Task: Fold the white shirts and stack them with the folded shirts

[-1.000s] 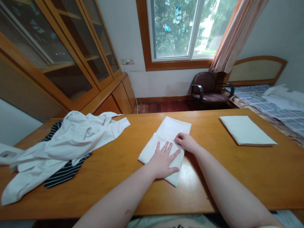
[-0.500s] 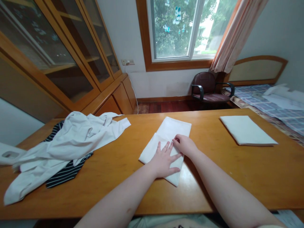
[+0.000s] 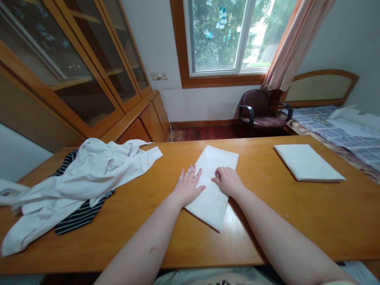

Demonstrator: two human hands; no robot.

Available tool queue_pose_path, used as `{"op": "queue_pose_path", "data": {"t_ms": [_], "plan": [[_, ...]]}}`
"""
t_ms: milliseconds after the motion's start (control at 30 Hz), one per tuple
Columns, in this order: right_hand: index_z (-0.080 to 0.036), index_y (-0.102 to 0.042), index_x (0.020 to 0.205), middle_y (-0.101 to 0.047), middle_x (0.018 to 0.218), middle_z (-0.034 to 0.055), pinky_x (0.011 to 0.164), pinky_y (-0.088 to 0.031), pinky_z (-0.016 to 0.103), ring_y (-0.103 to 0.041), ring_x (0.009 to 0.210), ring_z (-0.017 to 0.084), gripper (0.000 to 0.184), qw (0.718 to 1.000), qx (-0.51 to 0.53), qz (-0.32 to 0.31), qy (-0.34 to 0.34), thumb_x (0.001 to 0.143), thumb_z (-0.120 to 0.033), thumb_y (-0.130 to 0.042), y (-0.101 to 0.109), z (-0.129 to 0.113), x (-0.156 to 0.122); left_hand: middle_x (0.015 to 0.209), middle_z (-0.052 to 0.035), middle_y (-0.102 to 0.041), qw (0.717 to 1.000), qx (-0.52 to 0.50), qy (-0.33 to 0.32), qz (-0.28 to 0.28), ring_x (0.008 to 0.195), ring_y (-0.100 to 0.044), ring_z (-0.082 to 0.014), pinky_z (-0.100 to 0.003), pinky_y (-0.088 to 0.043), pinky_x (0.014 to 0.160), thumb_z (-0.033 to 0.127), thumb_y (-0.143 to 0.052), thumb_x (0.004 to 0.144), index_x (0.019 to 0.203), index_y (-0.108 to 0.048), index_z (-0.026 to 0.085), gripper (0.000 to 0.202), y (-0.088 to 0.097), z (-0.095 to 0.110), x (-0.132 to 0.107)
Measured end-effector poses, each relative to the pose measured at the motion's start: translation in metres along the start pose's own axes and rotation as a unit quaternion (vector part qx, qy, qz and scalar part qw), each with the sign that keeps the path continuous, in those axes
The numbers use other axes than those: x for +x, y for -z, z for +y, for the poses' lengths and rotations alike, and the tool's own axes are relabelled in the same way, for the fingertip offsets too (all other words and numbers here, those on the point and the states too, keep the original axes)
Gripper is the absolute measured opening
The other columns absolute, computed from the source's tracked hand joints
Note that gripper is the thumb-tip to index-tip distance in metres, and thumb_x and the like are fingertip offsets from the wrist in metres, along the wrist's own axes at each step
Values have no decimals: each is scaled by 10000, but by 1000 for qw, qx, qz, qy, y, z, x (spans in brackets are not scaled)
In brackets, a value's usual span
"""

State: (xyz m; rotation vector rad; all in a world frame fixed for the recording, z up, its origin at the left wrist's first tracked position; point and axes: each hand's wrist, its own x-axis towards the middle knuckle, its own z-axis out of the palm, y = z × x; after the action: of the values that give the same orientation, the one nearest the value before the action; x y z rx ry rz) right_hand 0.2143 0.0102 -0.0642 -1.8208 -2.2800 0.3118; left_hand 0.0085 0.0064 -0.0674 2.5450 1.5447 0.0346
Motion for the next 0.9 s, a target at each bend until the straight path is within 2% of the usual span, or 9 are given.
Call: {"op": "queue_pose_path", "data": {"t_ms": [100, 200, 300, 400, 467, 533, 667, 767, 900], "plan": [[-214, -596, 1160, -631, 1149, 93, 974, -318, 389, -510, 1090, 233, 311, 994, 11, 53, 98, 860, -291, -565, -2, 0, -1, 1519, -182, -164, 1000, 1, 8, -8, 1410, -110, -288, -517, -77, 1118, 544, -391, 862, 1461, -226, 131, 747, -4, 2, 3], [-257, -629, 1144, -625, 1200, 60, 1031, -280, 411, -503, 1123, 206, 281, 980, 45, 51, 189, 905, -238, -483, -4, -1, -3, 1514, -175, -197, 1000, -7, 13, -15, 1406, -136, -288, -511, -100, 1118, 548, -381, 862, 1455, -242, 135, 736, -4, 2, 4], [-219, -672, 1072, -652, 1149, 72, 963, -373, 370, -545, 1060, 199, 279, 970, 67, 34, 230, 916, -225, -441, -5, -3, -5, 1515, -168, -197, 999, -18, 14, -23, 1405, -140, -287, -499, -133, 1114, 555, -376, 862, 1453, -248, 147, 729, -1, 1, 4], [-187, -654, 1109, -635, 1175, 92, 954, -393, 351, -553, 1058, 198, 300, 967, 85, 37, 237, 906, -212, -435, -4, -7, -8, 1521, -154, -187, 999, -45, 9, -29, 1407, -128, -282, -487, -148, 1116, 576, -394, 847, 1457, -234, 155, 758, 1, -2, 3], [-170, -616, 1170, -603, 1229, 103, 980, -376, 347, -535, 1104, 202, 325, 968, 95, 28, 230, 895, -241, -459, -4, -9, -10, 1523, -131, -199, 996, -89, 6, -20, 1406, -146, -268, -468, -165, 1121, 570, -408, 845, 1460, -227, 164, 759, 1, -6, 2], [-158, -579, 1215, -590, 1243, 111, 985, -366, 338, -520, 1130, 206, 365, 973, 97, 12, 208, 877, -270, -493, -3, -11, -11, 1512, -113, -254, 988, -152, 19, 20, 1391, -219, -238, -419, -215, 1118, 511, -405, 869, 1452, -251, 163, 696, 0, -12, 2], [-153, -626, 1100, -660, 1036, 108, 878, -398, 315, -568, 990, 210, 312, 995, 66, 15, 75, 889, -325, -475, 1, -12, -8, 1314, -118, -541, 946, -269, 135, 119, 1176, -521, -205, -336, -406, 991, 353, -393, 899, 1324, -465, 140, 481, 2, -23, 4], [-175, -665, 877, -676, 896, 94, 778, -401, 295, -585, 883, 207, 276, 999, 40, 1, -5, 897, -357, -458, 3, -9, -5, 1096, -89, -670, 930, -301, 180, 109, 992, -612, -206, -312, -466, 867, 344, -439, 880, 1125, -621, 160, 356, 7, -29, 5], [-193, -653, 809, -688, 887, 85, 749, -388, 291, -593, 869, 210, 234, 999, 23, -19, -10, 883, -344, -491, 2, -6, -1, 985, -62, -697, 929, -301, 196, 92, 892, -624, -199, -287, -466, 770, 377, -479, 857, 976, -668, 184, 296, 14, -30, 4]]}}
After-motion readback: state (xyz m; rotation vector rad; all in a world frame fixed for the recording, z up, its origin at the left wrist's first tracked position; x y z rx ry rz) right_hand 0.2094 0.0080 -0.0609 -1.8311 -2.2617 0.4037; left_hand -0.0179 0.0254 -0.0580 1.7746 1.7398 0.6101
